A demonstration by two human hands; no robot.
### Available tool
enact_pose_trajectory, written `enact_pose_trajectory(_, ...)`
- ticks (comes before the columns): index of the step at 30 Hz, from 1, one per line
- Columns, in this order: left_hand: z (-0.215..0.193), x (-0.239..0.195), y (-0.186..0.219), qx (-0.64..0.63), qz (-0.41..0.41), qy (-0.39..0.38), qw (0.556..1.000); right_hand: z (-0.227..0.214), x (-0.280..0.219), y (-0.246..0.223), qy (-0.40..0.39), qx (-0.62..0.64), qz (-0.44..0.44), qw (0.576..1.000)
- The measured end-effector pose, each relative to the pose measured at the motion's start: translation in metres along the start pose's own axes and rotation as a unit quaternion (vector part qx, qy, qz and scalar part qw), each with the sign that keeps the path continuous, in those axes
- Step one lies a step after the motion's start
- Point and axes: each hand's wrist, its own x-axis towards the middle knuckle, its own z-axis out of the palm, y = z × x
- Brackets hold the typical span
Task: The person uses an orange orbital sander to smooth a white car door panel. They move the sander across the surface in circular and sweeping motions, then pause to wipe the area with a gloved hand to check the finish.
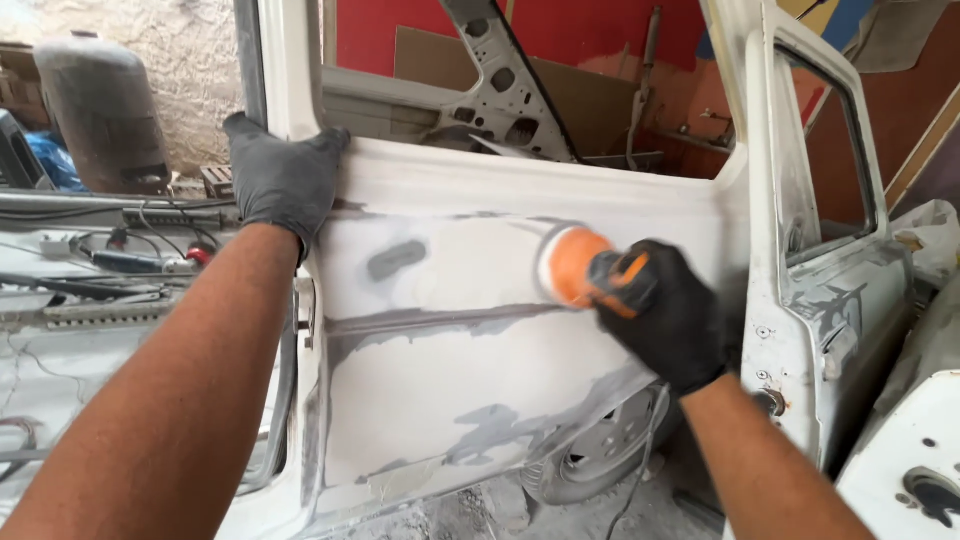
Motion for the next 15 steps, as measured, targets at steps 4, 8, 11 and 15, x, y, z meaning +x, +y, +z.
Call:
enact_pose_trajectory(4, -0.004, -0.001, 0.005, -0.024, 0.004, 0.001, 1.000, 0.004, 0.004, -0.011, -0.004, 0.036, -0.010, 0.999)
enact_pose_trajectory(8, -0.005, 0.001, 0.004, -0.027, -0.009, 0.018, 0.999, 0.009, 0.025, -0.002, 0.050, -0.019, -0.053, 0.997)
enact_pose_trajectory(11, 0.001, 0.000, 0.003, -0.007, -0.011, 0.010, 1.000, 0.005, 0.014, -0.032, 0.056, -0.013, -0.063, 0.996)
enact_pose_trajectory(15, 0.005, -0.001, -0.003, 0.010, 0.031, 0.010, 0.999, 0.001, 0.005, -0.024, 0.049, 0.005, -0.042, 0.998)
